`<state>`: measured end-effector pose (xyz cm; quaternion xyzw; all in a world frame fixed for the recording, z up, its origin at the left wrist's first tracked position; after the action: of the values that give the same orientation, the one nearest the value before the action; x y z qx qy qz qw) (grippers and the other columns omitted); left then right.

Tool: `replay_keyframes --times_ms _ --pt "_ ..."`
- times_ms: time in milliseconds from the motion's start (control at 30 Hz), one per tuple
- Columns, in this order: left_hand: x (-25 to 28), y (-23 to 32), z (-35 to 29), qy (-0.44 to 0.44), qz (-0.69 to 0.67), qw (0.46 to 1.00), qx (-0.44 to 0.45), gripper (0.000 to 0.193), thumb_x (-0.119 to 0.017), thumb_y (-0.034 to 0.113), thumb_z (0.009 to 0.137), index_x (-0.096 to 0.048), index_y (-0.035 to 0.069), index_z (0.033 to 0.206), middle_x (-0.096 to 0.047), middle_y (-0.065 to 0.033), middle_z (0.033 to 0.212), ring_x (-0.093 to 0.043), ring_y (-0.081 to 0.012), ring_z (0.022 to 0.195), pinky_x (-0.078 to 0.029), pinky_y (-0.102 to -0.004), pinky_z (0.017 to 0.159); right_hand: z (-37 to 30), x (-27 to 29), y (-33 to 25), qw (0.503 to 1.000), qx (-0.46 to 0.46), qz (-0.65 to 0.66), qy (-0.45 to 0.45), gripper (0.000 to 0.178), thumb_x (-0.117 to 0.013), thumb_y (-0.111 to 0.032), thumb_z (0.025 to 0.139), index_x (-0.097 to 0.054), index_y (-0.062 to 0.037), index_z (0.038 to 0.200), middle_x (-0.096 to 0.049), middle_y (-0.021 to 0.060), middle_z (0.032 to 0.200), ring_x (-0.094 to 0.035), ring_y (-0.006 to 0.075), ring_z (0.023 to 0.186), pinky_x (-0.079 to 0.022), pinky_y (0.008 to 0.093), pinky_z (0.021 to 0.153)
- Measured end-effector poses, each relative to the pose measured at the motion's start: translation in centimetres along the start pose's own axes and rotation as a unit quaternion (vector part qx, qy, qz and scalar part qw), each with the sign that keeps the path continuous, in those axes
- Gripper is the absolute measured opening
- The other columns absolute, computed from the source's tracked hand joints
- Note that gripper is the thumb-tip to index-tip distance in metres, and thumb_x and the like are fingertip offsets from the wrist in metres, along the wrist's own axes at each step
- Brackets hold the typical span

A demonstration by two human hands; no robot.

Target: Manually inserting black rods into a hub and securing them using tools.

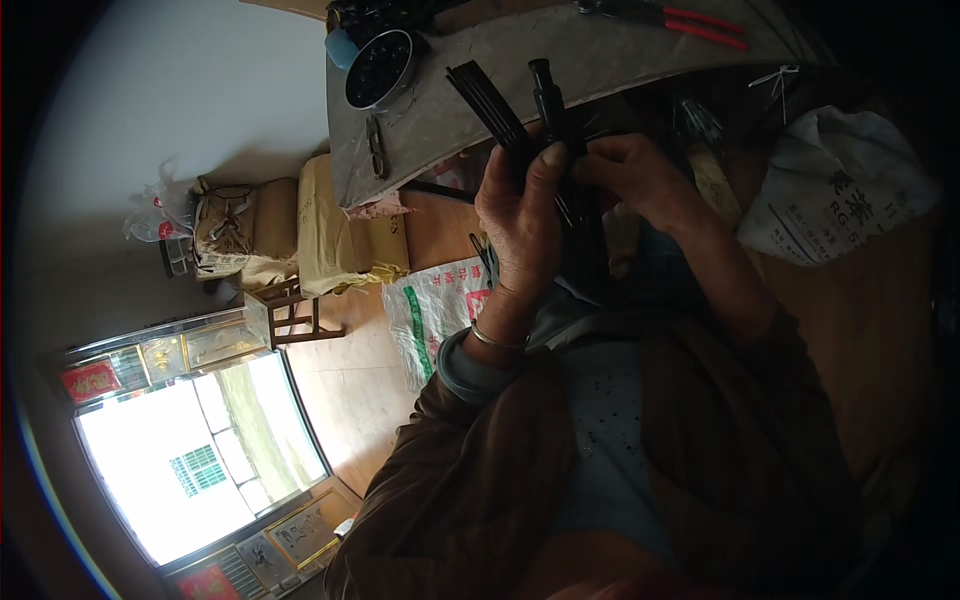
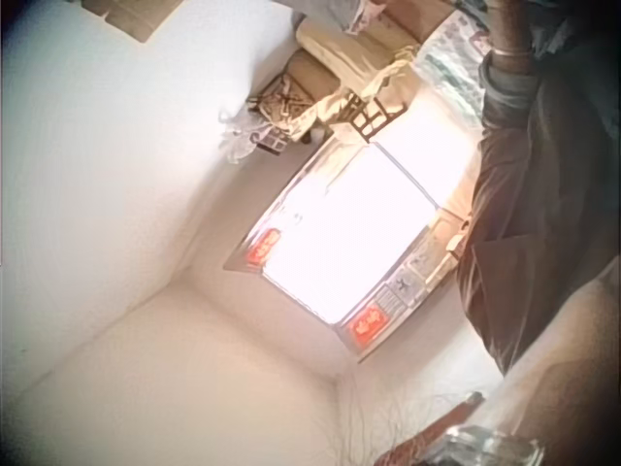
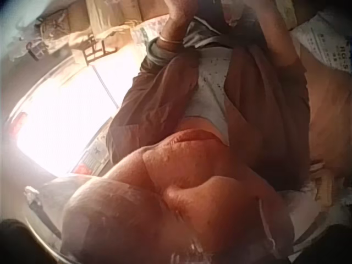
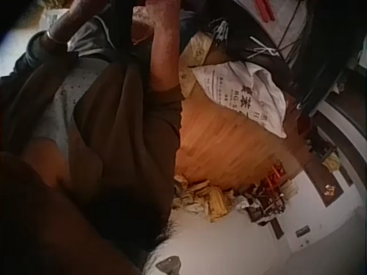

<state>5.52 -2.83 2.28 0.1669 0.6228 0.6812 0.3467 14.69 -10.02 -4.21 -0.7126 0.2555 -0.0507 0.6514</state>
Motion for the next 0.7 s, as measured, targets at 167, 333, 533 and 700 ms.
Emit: replay_keyframes --times_ms 167,333,533,700 --pt "0.0 0.0 0.0 -0.017 0.007 1.000 -0.005 0.025 -0.064 0.011 0.090 -0.060 0.000 0.113 -0.066 -0.0040 0.095 -0.059 -0.0087 0.086 -0.048 -0.0230 0.078 0.1 0.1 0.4 1.000 -0.016 0.011 -0.022 0.025 -0.064 -0.027 0.089 -0.066 -0.0033 0.093 -0.063 -0.0002 0.076 -0.060 0.0073 0.066 -0.050 0.0219 0.060" --pt "-0.1 0.3 -0.3 -0.028 0.029 0.999 -0.007 0.027 -0.063 0.013 0.091 -0.060 0.000 0.114 -0.066 -0.0031 0.096 -0.058 -0.0081 0.087 -0.048 -0.0229 0.078 -0.1 -0.1 0.1 0.997 -0.060 -0.020 -0.043 0.030 -0.064 -0.034 0.088 -0.065 -0.0041 0.090 -0.063 0.0006 0.078 -0.062 0.0089 0.071 -0.051 0.0234 0.061" --pt "0.1 0.7 0.2 -0.044 0.077 0.996 -0.004 0.030 -0.064 0.016 0.091 -0.059 0.000 0.115 -0.066 -0.0025 0.093 -0.058 -0.0075 0.084 -0.048 -0.0221 0.075 -0.6 -0.1 -0.8 0.996 -0.004 -0.076 0.055 0.029 -0.070 -0.031 0.083 -0.063 -0.0040 0.077 -0.055 -0.0017 0.062 -0.051 0.0056 0.056 -0.041 0.0220 0.051" --pt "-0.2 1.3 1.1 -0.078 0.141 0.987 0.024 0.030 -0.066 0.018 0.089 -0.061 -0.002 0.111 -0.066 -0.0024 0.090 -0.058 -0.0074 0.082 -0.048 -0.0221 0.074 -0.9 -0.4 -1.2 0.992 -0.006 -0.120 0.038 0.027 -0.067 -0.033 0.086 -0.063 -0.0062 0.082 -0.057 -0.0045 0.070 -0.055 0.0040 0.066 -0.044 0.0192 0.057"
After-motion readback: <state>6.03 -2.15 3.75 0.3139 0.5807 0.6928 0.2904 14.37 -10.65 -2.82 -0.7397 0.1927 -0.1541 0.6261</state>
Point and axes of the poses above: each hand's wrist, its own z-axis towards the middle knuckle, its own x-axis out of the back of the hand, y = z × x, the point moved 9 cm from there along z, towards the middle knuckle
